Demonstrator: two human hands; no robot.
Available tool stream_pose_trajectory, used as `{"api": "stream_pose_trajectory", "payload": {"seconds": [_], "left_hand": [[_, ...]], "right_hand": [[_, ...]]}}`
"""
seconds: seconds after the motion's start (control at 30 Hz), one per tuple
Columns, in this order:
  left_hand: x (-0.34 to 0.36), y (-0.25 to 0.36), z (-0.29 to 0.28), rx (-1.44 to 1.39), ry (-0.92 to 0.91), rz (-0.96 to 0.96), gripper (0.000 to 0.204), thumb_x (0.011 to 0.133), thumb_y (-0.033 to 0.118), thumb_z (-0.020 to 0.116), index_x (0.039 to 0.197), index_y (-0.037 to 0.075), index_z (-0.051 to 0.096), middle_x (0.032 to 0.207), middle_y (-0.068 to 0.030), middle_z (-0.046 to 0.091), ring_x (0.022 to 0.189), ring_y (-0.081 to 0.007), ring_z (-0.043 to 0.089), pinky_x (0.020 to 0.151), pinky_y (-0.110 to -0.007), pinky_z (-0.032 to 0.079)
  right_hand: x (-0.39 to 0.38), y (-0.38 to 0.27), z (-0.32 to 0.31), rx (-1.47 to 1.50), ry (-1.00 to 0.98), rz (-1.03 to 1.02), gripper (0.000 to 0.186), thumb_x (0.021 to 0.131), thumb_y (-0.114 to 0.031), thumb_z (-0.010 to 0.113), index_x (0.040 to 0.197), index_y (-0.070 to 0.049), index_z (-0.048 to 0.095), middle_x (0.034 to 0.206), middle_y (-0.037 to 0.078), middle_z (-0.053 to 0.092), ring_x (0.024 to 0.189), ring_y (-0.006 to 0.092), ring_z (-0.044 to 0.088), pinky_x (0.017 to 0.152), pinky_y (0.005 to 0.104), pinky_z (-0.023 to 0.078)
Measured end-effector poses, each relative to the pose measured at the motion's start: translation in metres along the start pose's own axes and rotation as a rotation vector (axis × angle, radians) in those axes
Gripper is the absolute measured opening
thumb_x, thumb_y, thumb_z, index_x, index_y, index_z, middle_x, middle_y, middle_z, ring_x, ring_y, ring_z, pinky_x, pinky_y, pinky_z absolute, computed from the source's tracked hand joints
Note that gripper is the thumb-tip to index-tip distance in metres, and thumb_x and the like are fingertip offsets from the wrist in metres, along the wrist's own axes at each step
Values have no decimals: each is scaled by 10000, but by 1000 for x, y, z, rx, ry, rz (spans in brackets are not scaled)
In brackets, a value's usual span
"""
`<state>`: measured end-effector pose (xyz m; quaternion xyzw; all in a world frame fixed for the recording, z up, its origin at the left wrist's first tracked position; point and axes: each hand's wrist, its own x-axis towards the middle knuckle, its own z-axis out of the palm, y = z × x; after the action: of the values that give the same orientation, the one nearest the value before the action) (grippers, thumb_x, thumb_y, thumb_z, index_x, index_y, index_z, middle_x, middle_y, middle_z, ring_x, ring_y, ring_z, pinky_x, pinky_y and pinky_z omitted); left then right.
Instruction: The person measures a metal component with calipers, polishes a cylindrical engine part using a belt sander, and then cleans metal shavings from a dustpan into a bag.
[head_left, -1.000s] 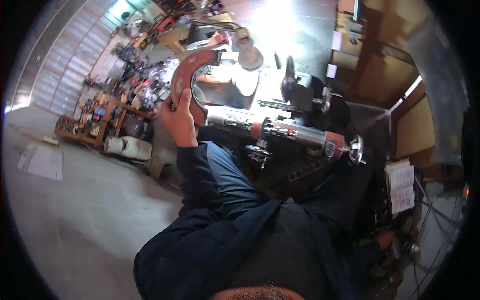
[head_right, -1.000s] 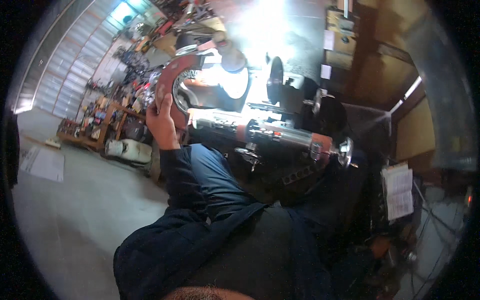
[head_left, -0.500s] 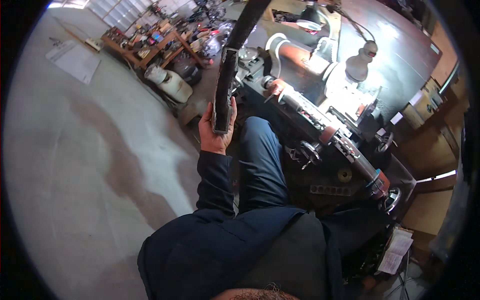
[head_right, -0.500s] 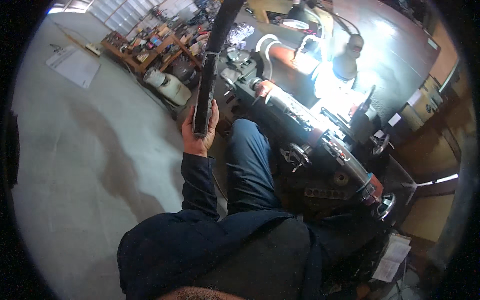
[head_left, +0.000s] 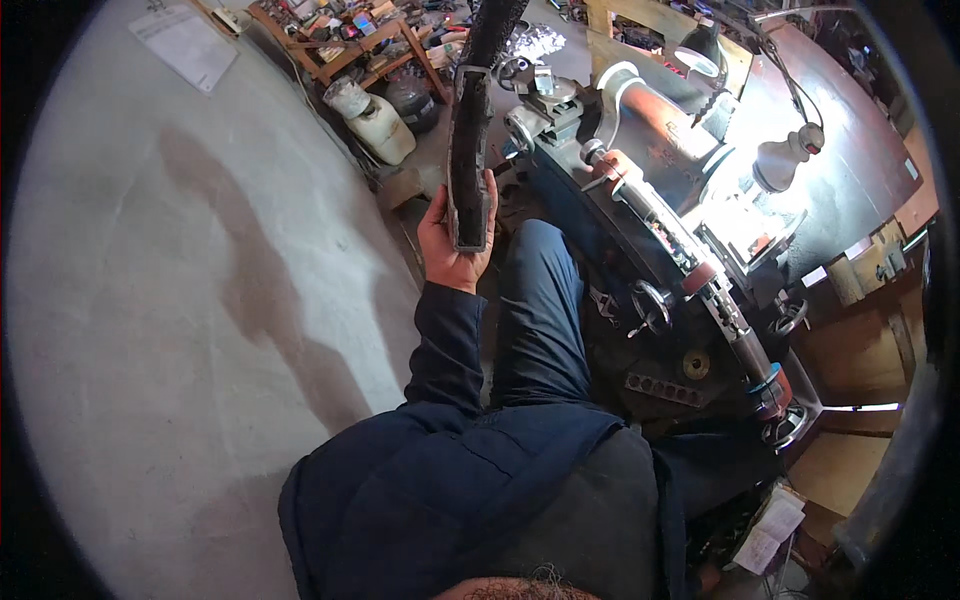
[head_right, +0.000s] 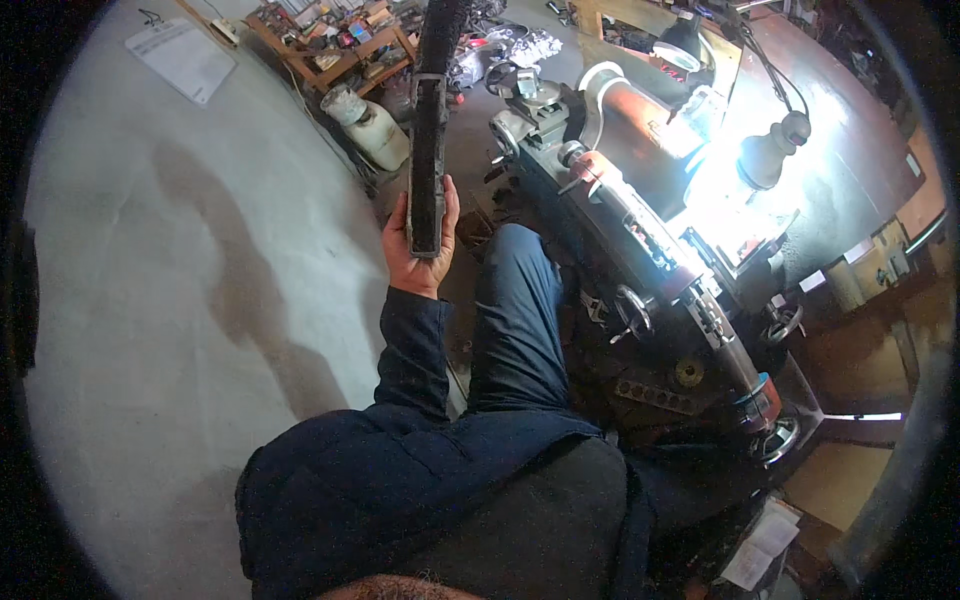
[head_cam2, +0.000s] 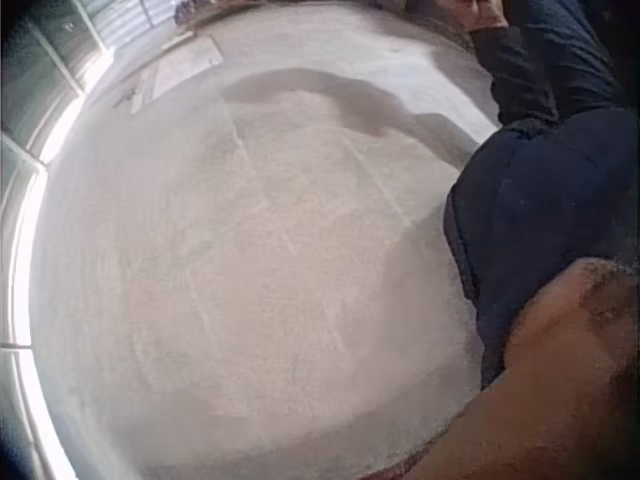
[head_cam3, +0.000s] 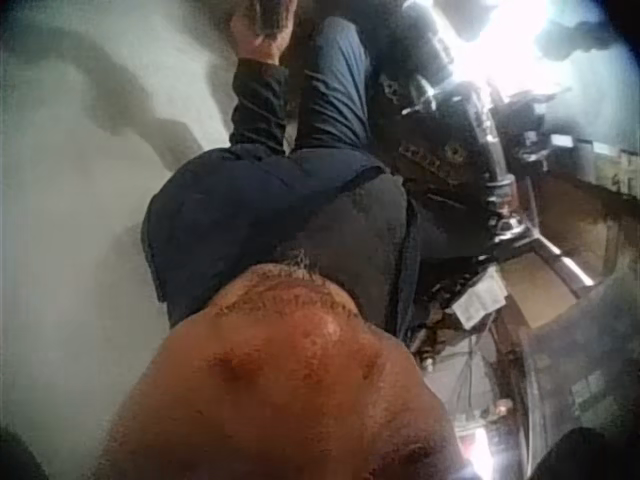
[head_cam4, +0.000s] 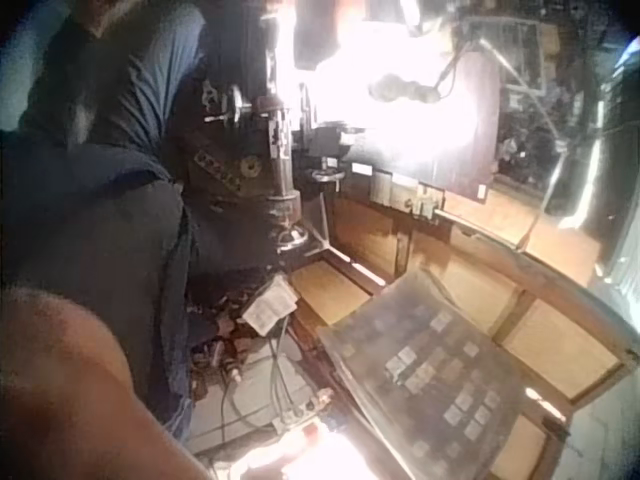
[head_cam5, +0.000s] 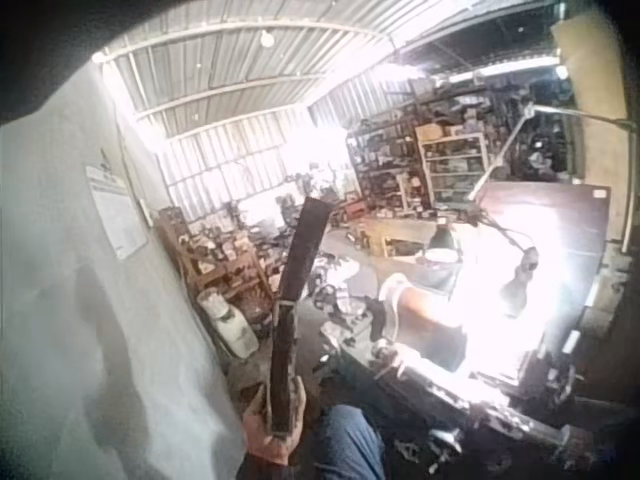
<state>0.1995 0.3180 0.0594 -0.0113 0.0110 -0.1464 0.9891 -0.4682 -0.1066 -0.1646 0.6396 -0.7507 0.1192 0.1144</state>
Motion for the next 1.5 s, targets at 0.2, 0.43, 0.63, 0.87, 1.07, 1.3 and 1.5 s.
{"api": "stream_pose_trajectory", "payload": {"seconds": [0.2,0.43,0.63,0.87,1.07,1.3,1.5], "left_hand": [[-21,5,10,23,-94,37,370,970,183,588,1283,-10,625,1246,-215,614,1277,-377,531,1040,-513,527],[-39,31,6,260,-294,73,580,865,211,611,1341,-97,488,1146,-202,570,1077,-319,581,901,-417,509],[-41,64,-1,346,-299,-22,527,781,228,619,1236,-36,583,1155,-196,568,1073,-325,568,884,-426,506],[-50,83,-7,429,-158,154,568,904,512,628,1137,-6,612,1071,-160,583,1018,-302,599,845,-424,539],[-30,109,-56,483,-82,156,613,906,666,608,1059,75,668,975,-60,656,883,-228,655,741,-357,571],[6,108,-111,390,-48,136,512,921,572,643,1070,83,665,938,-33,667,835,-195,649,715,-321,572],[61,119,-102,214,-168,72,444,915,463,674,1130,76,642,970,-47,655,897,-199,624,773,-345,556]], "right_hand": [[3,7,-7,46,5,-22,425,919,-159,609,1280,65,597,1212,280,643,1100,452,622,968,488,488],[30,-4,6,223,103,-265,444,1003,-233,568,1340,55,558,1179,266,640,1080,421,635,956,485,507],[9,-60,-9,344,78,-284,480,1003,-224,559,1388,58,510,1283,302,582,1162,443,590,995,501,477],[-30,-134,-26,538,-211,-517,460,1047,-232,506,1372,94,508,1332,324,553,1211,471,548,1060,489,425],[-32,-164,-33,592,-410,-564,493,1085,-284,432,1382,106,485,1339,335,522,1237,483,515,1071,516,401],[-18,-192,-52,485,-505,-512,544,1077,-343,438,1368,114,488,1406,354,483,1282,493,483,1068,504,394],[39,-210,-67,30,-931,-423,565,1058,-350,471,1435,70,437,1469,311,462,1341,439,464,1104,478,369]]}}
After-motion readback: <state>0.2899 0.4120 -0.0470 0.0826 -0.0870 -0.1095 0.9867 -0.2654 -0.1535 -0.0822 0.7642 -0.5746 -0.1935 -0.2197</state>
